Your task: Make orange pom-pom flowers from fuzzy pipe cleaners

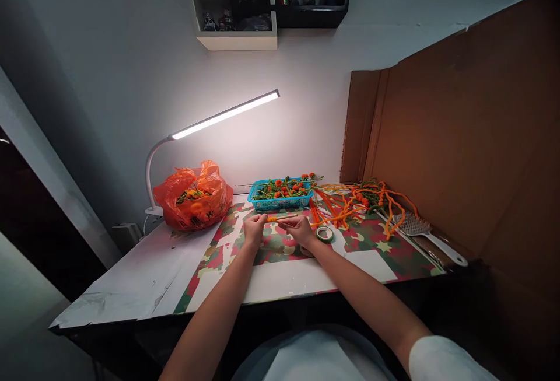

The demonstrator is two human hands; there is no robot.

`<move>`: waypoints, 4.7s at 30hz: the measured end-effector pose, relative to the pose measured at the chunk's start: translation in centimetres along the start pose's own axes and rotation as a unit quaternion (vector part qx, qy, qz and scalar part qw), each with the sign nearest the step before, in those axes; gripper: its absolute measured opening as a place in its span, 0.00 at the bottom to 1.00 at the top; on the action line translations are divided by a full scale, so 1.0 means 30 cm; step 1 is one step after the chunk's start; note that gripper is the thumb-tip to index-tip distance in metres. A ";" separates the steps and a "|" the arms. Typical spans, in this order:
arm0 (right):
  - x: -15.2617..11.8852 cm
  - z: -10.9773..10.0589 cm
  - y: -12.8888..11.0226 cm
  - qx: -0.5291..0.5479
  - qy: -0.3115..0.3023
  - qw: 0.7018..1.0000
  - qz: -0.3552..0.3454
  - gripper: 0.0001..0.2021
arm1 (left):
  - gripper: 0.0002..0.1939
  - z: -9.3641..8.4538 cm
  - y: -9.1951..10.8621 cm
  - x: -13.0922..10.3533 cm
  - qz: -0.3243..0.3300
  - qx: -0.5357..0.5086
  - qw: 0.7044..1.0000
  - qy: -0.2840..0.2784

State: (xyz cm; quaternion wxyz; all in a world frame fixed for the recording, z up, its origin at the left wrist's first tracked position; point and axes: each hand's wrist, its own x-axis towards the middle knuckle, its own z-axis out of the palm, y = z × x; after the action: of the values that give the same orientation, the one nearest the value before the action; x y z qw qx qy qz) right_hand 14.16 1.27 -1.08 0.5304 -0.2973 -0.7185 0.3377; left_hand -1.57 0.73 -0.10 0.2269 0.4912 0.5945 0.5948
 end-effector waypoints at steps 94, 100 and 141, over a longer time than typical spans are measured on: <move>-0.010 -0.026 -0.050 -0.221 0.001 0.974 0.049 0.05 | 0.16 -0.023 0.049 -0.070 0.193 0.444 0.865 -0.130; -0.018 -0.032 -0.044 -0.163 -0.025 0.986 -0.008 0.04 | 0.23 -0.028 0.023 -0.040 0.057 0.156 0.966 -0.198; -0.008 -0.051 -0.083 -0.429 -0.062 0.897 -0.088 0.09 | 0.24 -0.029 0.041 -0.047 0.089 0.306 0.928 -0.195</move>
State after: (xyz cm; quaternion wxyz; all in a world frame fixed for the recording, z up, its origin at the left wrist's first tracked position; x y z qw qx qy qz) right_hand 15.52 -0.12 1.09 0.3327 -0.4102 -0.8485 -0.0337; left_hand -1.35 -1.12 0.77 0.1234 0.6944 0.6450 0.2944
